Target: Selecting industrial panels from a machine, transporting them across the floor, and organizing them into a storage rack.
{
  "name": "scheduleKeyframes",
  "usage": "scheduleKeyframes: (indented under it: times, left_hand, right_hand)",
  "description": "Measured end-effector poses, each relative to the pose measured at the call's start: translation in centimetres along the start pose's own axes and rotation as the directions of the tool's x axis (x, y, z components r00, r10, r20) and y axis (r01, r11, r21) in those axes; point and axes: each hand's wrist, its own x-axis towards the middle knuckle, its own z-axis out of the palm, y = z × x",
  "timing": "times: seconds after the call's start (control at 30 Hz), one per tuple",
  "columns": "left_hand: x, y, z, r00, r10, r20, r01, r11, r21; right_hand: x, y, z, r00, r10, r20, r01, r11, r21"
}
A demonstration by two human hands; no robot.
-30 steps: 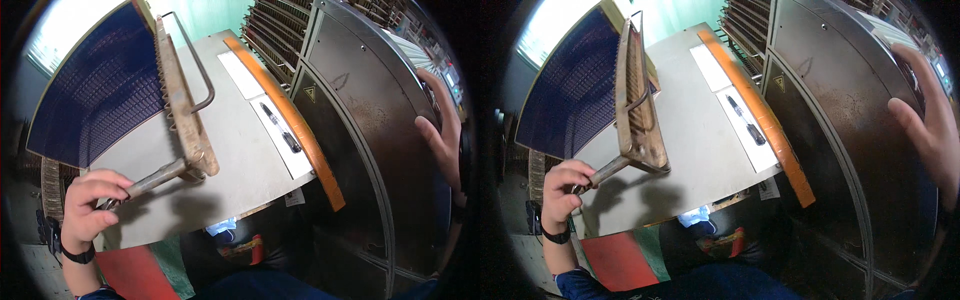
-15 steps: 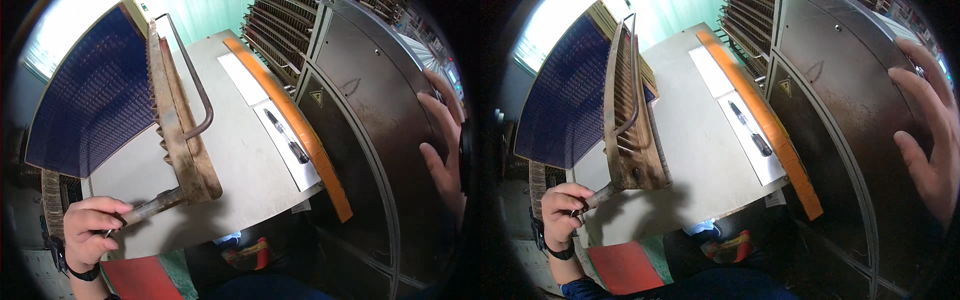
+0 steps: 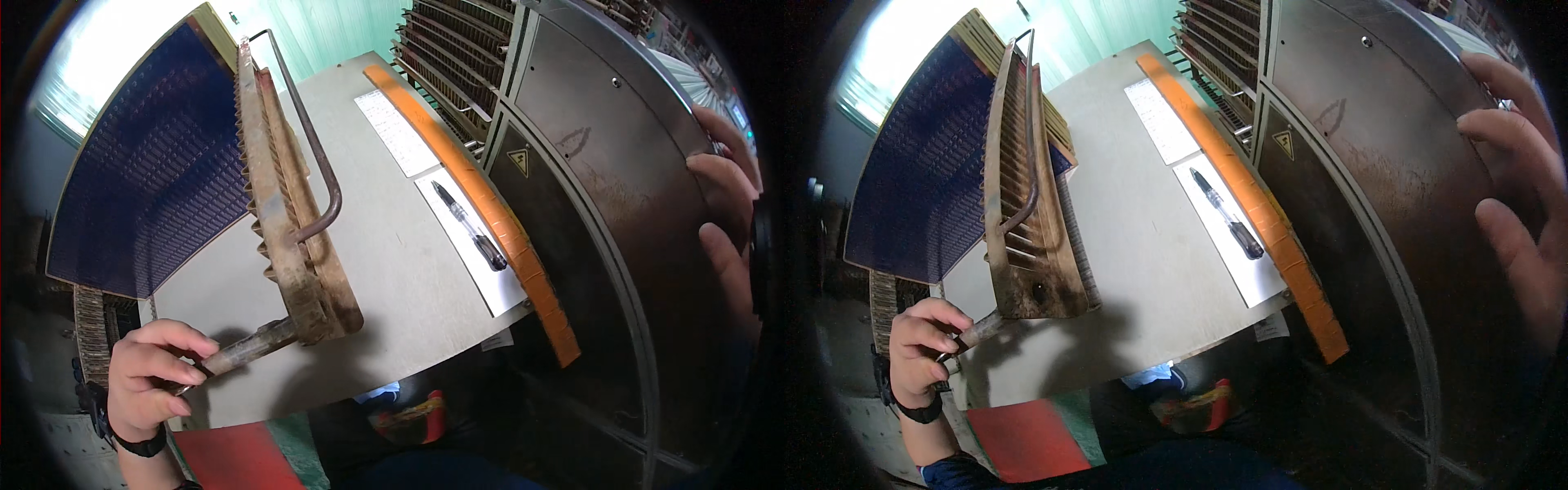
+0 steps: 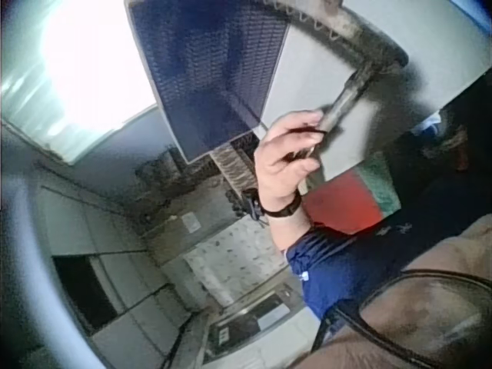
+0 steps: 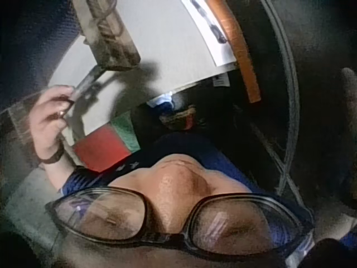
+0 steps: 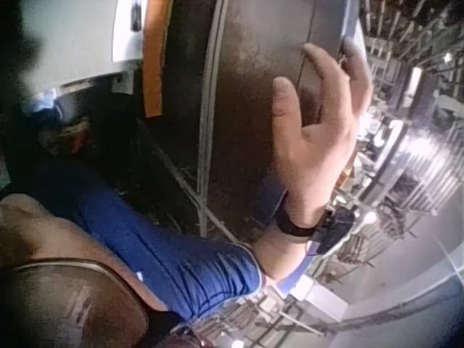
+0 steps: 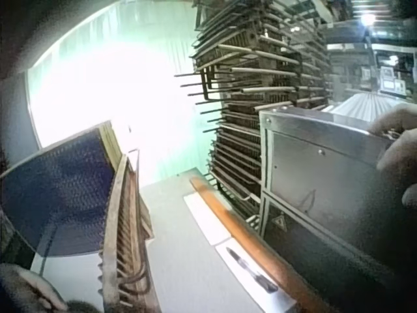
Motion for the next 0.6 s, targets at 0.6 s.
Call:
scheduleKeyframes:
  times: [0.6]
  left_hand:
    - [-0.5, -1.6, -1.4, 0.896, 0.11, -0.429, -0.167, 0.981, -0.095]
  right_hand:
    - [0.3, 0.7, 0.1, 1.0, 0.005, 0.004, -0.005, 0.999, -0.053]
